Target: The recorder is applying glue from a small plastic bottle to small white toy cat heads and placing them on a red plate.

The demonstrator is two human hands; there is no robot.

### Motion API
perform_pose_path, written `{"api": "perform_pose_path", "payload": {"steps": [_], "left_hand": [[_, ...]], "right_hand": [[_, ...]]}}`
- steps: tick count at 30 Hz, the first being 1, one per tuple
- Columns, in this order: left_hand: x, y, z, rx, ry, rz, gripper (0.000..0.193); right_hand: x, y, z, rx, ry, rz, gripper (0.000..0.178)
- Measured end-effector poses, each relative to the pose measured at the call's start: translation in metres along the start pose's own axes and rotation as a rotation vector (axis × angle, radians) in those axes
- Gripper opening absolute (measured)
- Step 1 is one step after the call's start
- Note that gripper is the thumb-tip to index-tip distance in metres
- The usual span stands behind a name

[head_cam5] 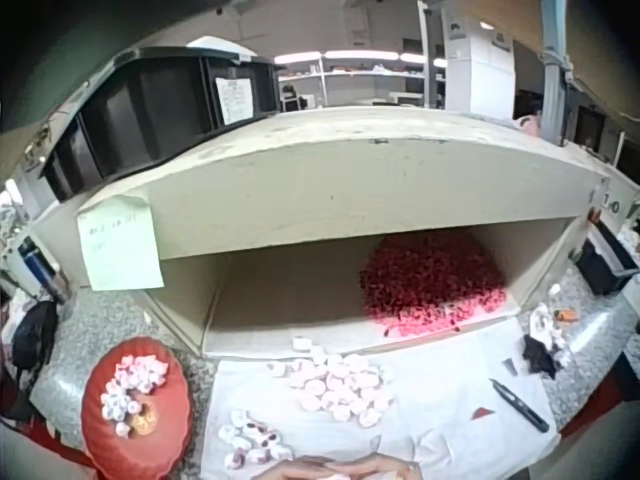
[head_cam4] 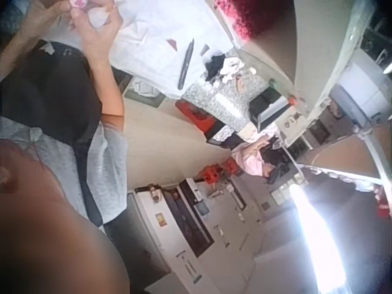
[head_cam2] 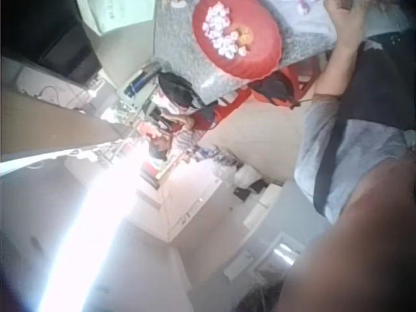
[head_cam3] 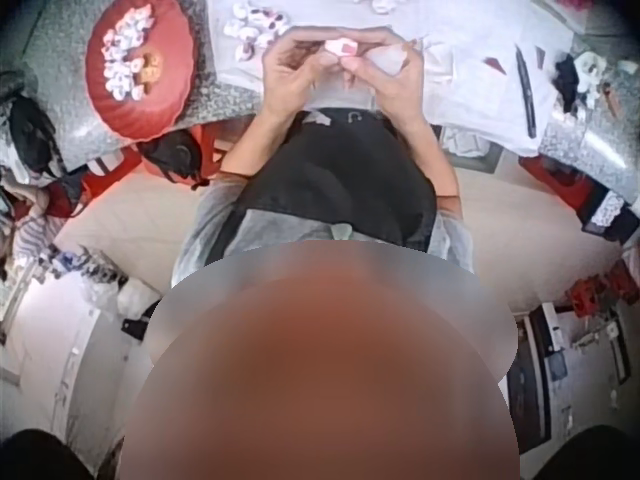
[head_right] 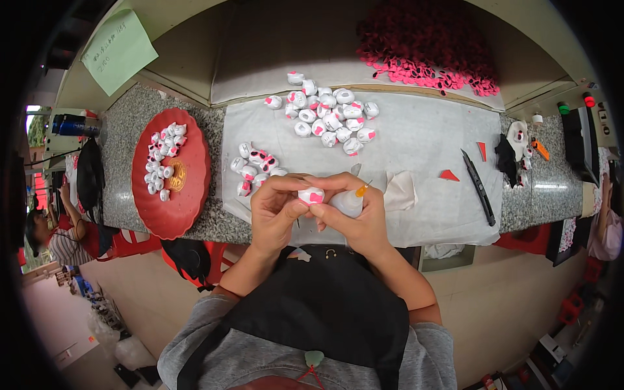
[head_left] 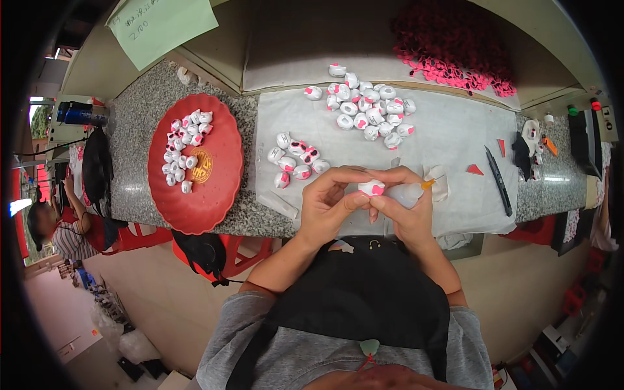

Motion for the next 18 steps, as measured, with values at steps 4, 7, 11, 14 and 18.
{"api": "perform_pose_path", "payload": {"steps": [4,7,11,14,18], "left_hand": [[0.004,-0.003,0.000,-0.029,-0.018,0.047,0.022],[0.004,-0.006,0.001,-0.093,-0.015,0.004,0.021],[-0.005,0.001,0.003,-0.105,0.010,-0.057,0.021],[-0.012,0.005,0.004,-0.093,0.063,-0.275,0.021],[-0.007,0.007,0.004,-0.063,-0.021,-0.214,0.020]], "right_hand": [[-0.001,-0.003,-0.001,-0.010,0.028,0.022,0.026],[-0.003,-0.005,-0.004,0.008,0.053,0.036,0.025],[-0.002,-0.005,-0.002,0.014,0.047,0.067,0.025],[0.001,-0.009,0.002,0.001,0.015,0.066,0.024],[0.003,-0.007,0.002,0.008,-0.003,0.007,0.024]]}}
Point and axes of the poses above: each hand's wrist, its own z-axis away from the middle knuckle, its own y-axis out of the palm, x = y × z, the point moved 10 cm from there along -z, towards the middle knuckle, and after that the axes turned 14 degrees about x, right-handed, at the moved point
